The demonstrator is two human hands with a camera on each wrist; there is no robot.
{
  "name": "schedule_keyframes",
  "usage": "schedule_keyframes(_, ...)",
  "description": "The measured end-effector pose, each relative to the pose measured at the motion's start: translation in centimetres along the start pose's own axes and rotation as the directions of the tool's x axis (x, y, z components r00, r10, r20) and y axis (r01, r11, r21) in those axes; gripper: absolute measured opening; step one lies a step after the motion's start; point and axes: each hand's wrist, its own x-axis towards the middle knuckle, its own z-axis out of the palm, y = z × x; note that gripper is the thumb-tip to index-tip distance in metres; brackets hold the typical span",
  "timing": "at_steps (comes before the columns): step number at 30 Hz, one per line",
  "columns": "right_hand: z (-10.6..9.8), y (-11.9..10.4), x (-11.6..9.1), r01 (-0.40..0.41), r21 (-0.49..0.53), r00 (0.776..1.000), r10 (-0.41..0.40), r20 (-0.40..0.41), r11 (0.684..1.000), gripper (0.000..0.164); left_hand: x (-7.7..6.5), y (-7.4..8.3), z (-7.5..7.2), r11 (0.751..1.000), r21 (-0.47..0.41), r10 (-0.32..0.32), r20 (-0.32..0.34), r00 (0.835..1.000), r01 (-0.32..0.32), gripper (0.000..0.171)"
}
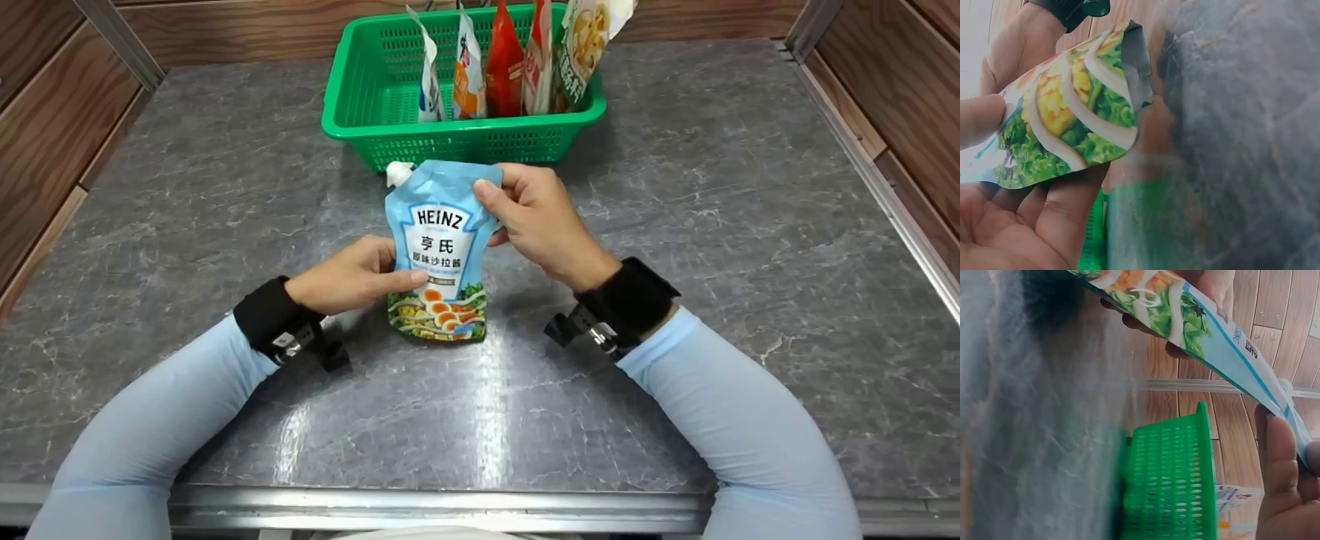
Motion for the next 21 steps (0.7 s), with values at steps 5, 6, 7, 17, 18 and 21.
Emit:
schedule_keyframes(5, -0.2, -1.0, 0.4, 0.032, -0.118, 0.997, -0.024, 0.067, 0.992, 0.022, -0.1, 0.3, -0.1, 0.998, 0.047, 0.043, -0.027, 0.999, -0.042, 0.03)
schedule_keyframes(6, -0.3, -1.2, 0.4, 0.029, -0.147, 0.996, -0.016, 0.086, 0.989, 0.022, -0.1, 0.3, -0.1, 0.996, 0.065, 0.055, -0.035, 0.998, -0.053, 0.03)
schedule_keyframes(7, -0.4, -1.4, 0.6, 0.026, -0.177, 0.994, -0.007, 0.106, 0.984, 0.022, 0.0, 0.3, -0.1, 0.995, 0.082, 0.066, -0.045, 0.997, -0.062, 0.03)
schedule_keyframes(17, -0.2, -2.5, 2.1, 0.175, -0.422, 0.984, -0.141, 0.111, 0.89, 0.017, 0.3, 0.9, -1.0, 0.986, 0.144, 0.099, -0.135, 0.986, -0.079, 0.029)
schedule_keyframes(18, 0.0, -2.6, 2.1, 0.191, -0.424, 0.981, -0.16, 0.108, 0.885, 0.017, 0.3, 0.9, -1.1, 0.986, 0.143, 0.101, -0.138, 0.985, -0.081, 0.029)
schedule_keyframes(21, 0.7, -3.4, 1.9, 0.233, -0.423, 0.973, -0.208, 0.104, 0.876, 0.016, 0.2, 1.1, -1.6, 0.986, 0.142, 0.104, -0.157, 0.982, -0.082, 0.027)
